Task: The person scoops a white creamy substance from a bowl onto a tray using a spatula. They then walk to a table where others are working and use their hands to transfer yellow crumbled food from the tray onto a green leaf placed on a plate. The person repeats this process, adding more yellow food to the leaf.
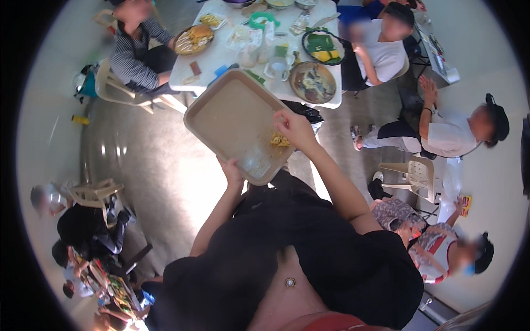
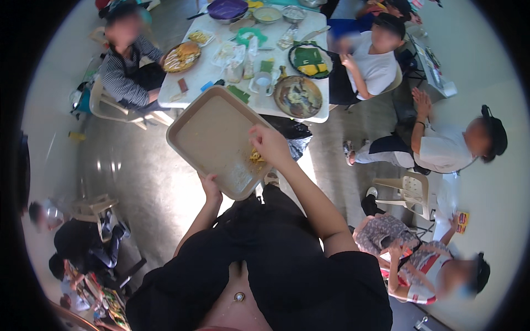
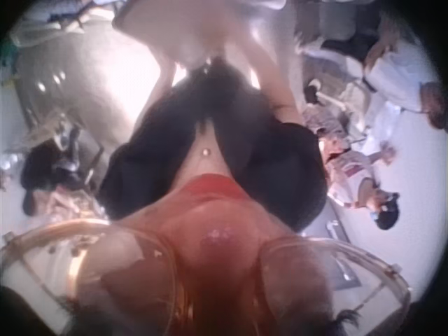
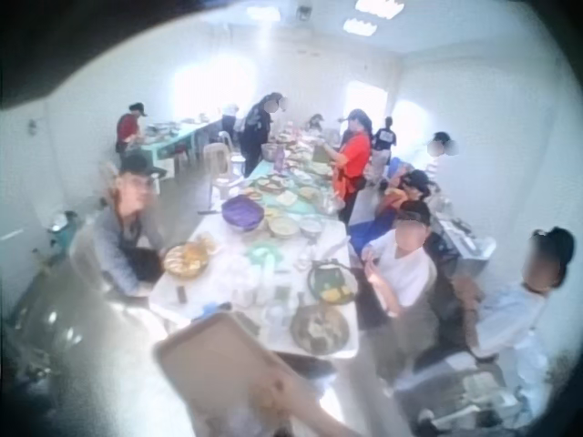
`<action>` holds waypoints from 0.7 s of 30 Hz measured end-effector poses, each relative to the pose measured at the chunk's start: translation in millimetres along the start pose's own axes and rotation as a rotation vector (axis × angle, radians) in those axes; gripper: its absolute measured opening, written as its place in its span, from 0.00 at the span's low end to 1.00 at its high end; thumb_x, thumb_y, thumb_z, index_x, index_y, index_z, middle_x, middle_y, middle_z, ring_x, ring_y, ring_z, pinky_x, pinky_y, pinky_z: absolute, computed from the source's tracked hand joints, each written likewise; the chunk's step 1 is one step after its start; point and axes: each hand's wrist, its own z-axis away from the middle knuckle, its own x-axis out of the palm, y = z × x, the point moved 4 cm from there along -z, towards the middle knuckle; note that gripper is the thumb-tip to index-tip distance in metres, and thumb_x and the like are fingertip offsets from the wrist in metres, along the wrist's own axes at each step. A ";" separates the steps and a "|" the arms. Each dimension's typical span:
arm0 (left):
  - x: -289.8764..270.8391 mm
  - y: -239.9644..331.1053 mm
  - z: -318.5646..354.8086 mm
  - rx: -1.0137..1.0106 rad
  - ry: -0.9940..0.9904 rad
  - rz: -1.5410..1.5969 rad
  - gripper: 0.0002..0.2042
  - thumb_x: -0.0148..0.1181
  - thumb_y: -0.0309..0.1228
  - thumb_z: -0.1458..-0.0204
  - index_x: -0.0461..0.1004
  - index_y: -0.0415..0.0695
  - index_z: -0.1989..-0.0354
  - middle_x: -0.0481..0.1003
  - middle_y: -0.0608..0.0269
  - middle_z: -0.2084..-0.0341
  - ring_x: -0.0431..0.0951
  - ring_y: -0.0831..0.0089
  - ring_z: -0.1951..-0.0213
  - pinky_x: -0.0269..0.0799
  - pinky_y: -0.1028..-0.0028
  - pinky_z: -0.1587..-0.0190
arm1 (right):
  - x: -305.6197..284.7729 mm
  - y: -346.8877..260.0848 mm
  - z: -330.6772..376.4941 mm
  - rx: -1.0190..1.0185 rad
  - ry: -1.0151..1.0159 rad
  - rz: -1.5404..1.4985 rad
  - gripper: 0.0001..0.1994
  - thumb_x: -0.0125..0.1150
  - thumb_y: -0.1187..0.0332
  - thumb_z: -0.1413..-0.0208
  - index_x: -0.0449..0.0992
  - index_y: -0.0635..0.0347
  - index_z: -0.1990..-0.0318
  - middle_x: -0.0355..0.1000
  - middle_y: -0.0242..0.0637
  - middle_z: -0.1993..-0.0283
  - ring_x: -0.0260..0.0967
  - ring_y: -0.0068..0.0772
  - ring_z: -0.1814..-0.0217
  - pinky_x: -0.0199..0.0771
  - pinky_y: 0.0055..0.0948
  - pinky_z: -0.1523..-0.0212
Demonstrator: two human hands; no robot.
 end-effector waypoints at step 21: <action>-50.1 24.3 0.7 0.038 0.229 0.079 0.32 0.43 0.17 0.63 0.47 0.40 0.43 0.55 0.51 0.47 0.56 0.60 0.45 0.55 0.66 0.44 | 52.1 14.0 -49.6 0.062 -0.039 -0.049 0.25 0.51 0.58 0.50 0.57 0.53 0.44 0.72 0.50 0.66 0.69 0.50 0.60 0.68 0.41 0.59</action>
